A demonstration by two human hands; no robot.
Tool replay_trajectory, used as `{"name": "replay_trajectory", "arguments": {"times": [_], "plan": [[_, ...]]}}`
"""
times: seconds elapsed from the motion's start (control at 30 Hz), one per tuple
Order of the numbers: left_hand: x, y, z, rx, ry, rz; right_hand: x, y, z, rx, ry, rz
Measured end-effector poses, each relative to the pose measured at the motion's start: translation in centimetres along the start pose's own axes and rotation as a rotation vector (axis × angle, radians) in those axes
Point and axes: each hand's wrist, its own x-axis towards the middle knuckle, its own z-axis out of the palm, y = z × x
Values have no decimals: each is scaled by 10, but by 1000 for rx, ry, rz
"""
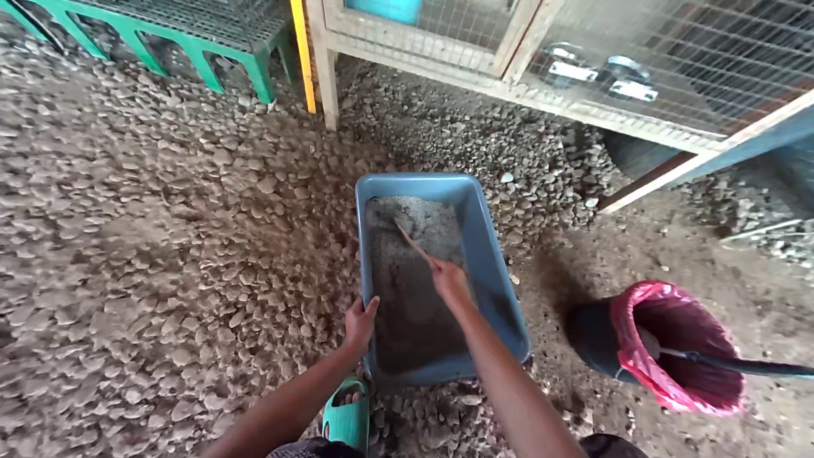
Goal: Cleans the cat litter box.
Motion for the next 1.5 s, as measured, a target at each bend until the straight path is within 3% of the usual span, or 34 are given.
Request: {"name": "replay_trajectory", "arguments": {"times": [0.07,0.13,0.2,0.3,0.37,0.5,0.6,0.73,0.8,0.87,0.97,1.07,1.2,1.3,1.43,1.5], "plan": [[3,-2,1,-21,-18,-3,-69,-10,-41,-173,-87,48],[3,-5,1,-29,-25,-18,-130,-35,-65,-355,-297,161],[0,-2,-1,-42,-32,-43,-158,-27,-46,-485,-430,190],[1,-1,-1,-50,-43,-55,-131,40,32,-571,-364,-45],[1,-3,0,-42,-41,-56,-91,17,50,-498,-331,-42],[2,-4,0,-20,-27,-40,-10,-43,46,-468,-192,-113],[6,2,-5,21,-41,-39,-41,-26,39,-570,-299,-170],[11,7,-7,16,-62,-40,-128,48,31,-724,-498,-206],[8,5,-5,9,-58,-35,-125,53,34,-705,-519,-169],[9,5,-6,28,-60,-23,-96,28,36,-642,-457,-129],[22,15,-20,163,-99,-3,-52,1,23,-653,-355,-209],[51,35,-52,302,-157,37,-55,36,-10,-774,-388,-353],[76,59,-73,329,-181,76,-88,80,-47,-936,-566,-359],[78,57,-71,306,-154,87,-91,85,-18,-893,-588,-396],[76,57,-71,301,-161,80,-88,36,34,-777,-546,-415],[76,52,-69,305,-144,82,-85,25,40,-783,-505,-445]]}}
